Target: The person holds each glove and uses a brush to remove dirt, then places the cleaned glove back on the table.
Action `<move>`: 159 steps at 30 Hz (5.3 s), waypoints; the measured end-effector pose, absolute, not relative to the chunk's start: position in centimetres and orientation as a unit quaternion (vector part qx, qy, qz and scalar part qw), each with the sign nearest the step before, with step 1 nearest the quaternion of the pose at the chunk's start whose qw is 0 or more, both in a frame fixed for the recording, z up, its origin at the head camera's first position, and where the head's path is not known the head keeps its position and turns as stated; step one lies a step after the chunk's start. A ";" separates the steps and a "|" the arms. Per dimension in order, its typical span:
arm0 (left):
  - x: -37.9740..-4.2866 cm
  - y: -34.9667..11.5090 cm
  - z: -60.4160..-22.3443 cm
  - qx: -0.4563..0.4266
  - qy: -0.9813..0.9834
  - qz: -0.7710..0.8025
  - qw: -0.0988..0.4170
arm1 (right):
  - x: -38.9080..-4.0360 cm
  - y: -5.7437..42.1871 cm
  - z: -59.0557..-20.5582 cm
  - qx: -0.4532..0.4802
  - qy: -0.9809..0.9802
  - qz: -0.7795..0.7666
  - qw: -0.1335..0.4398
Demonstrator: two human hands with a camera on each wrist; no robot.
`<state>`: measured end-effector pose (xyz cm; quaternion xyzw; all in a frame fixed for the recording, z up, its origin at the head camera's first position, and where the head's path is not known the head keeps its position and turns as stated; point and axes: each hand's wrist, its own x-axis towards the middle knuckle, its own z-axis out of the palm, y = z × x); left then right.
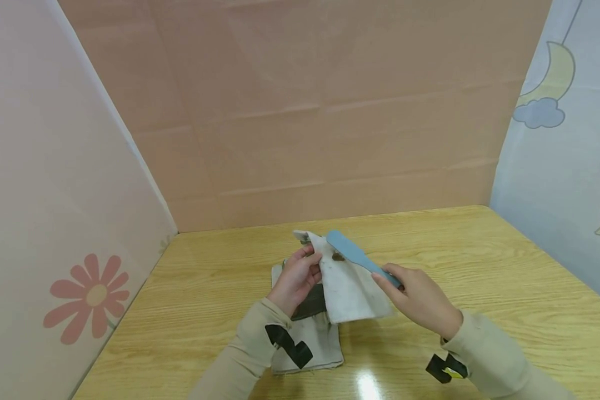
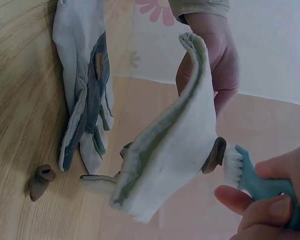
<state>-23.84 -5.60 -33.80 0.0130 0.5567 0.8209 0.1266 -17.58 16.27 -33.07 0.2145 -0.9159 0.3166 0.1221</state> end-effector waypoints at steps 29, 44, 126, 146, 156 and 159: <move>-23.3 -5.4 -33.7 0.007 0.580 0.805 0.122 | -17.5 16.7 -33.9 0.223 -0.923 0.288 0.124; -23.1 -5.4 -33.2 0.012 0.617 0.781 0.096 | -17.4 16.7 -33.9 0.217 -0.926 0.283 0.125; -23.5 -5.9 -32.8 -0.013 0.604 0.793 0.077 | -17.2 17.4 -32.5 0.199 -0.922 0.304 0.136; -23.6 -5.9 -33.1 -0.020 0.604 0.793 0.068 | -17.0 17.4 -33.2 0.201 -0.927 0.294 0.119; -23.4 -5.9 -33.0 -0.016 0.601 0.796 0.071 | -17.1 17.7 -32.7 0.210 -0.916 0.299 0.164; -23.3 -5.9 -33.0 -0.011 0.601 0.796 0.076 | -17.3 17.4 -32.6 0.215 -0.912 0.306 0.169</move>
